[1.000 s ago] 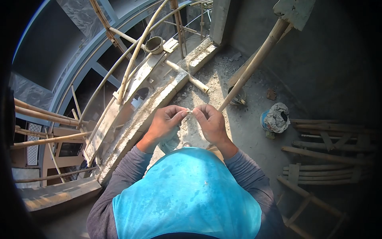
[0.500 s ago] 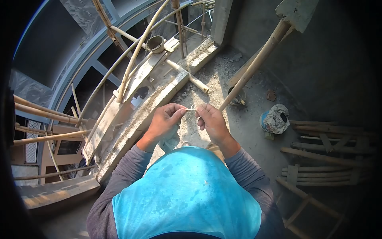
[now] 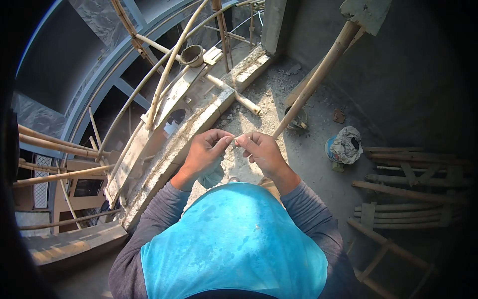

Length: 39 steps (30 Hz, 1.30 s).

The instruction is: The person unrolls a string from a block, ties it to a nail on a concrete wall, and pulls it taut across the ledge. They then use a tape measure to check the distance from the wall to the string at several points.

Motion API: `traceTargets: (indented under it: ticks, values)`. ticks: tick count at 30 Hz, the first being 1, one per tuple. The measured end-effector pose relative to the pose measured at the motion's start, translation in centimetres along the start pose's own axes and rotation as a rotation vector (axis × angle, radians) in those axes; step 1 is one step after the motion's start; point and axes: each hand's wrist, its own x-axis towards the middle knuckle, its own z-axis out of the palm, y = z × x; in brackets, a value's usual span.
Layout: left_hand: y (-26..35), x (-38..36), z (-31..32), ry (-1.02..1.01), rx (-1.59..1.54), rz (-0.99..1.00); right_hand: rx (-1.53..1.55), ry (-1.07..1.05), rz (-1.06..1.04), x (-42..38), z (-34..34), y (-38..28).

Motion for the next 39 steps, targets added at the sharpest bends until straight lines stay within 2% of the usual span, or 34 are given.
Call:
traceTargets:
  ticks: [2, 4, 8, 13, 14, 16, 19, 25, 31, 33, 34, 36, 39]
  values:
    - [0.1, 0.0, -0.2, -0.007, 0.012, -0.013, -0.018, -0.049, 0.017, 0.1, -0.2, 0.1]
    - [-0.3, 0.1, -0.4, 0.013, 0.028, 0.021, 0.121, 0.023, 0.004, 0.0, 0.0, -0.1]
    - [-0.8, 0.3, -0.7, -0.011, 0.071, 0.026, 0.172, 0.038, -0.006, 0.3, -0.9, 0.5]
    - [-0.8, 0.2, -0.7, -0.056, 0.020, -0.077, 0.589, 0.020, 0.110, -0.1, -0.6, -1.0]
    - [-0.9, 0.2, -0.7, -0.057, 0.019, -0.078, 0.589, 0.021, 0.112, 0.0, -0.6, -1.0]
    - [-1.0, 0.3, -0.6, -0.060, -0.004, -0.072, 0.797, -0.026, 0.107, 0.0, -0.8, -1.0]
    - [-0.6, 0.3, -0.8, -0.080, -0.062, -0.112, 0.855, 0.007, 0.050, -0.1, -1.4, -0.7]
    - [-1.4, 2.0, 0.0, -0.189, -0.130, -0.045, 0.618, 0.092, 0.011, -3.8, -3.6, 0.0]
    - [0.2, 2.6, 2.7, -0.368, -0.090, 0.017, 0.613, 0.053, -0.123, -7.8, -5.0, 1.6]
    - [1.0, 2.5, 3.8, -0.515, -0.089, 0.009, 0.621, 0.060, -0.187, -8.5, -4.9, 1.7]
    - [0.8, 2.6, 4.5, -0.598, -0.187, -0.053, 0.627, 0.067, -0.196, -8.8, -4.9, 1.9]
    - [2.1, 2.1, 6.2, -0.653, -0.211, -0.050, 0.668, 0.088, -0.282, -9.4, -5.2, 2.5]
    - [2.6, 2.0, 8.9, -0.777, -0.209, -0.032, 0.677, 0.121, -0.303, -11.2, -6.0, 3.3]
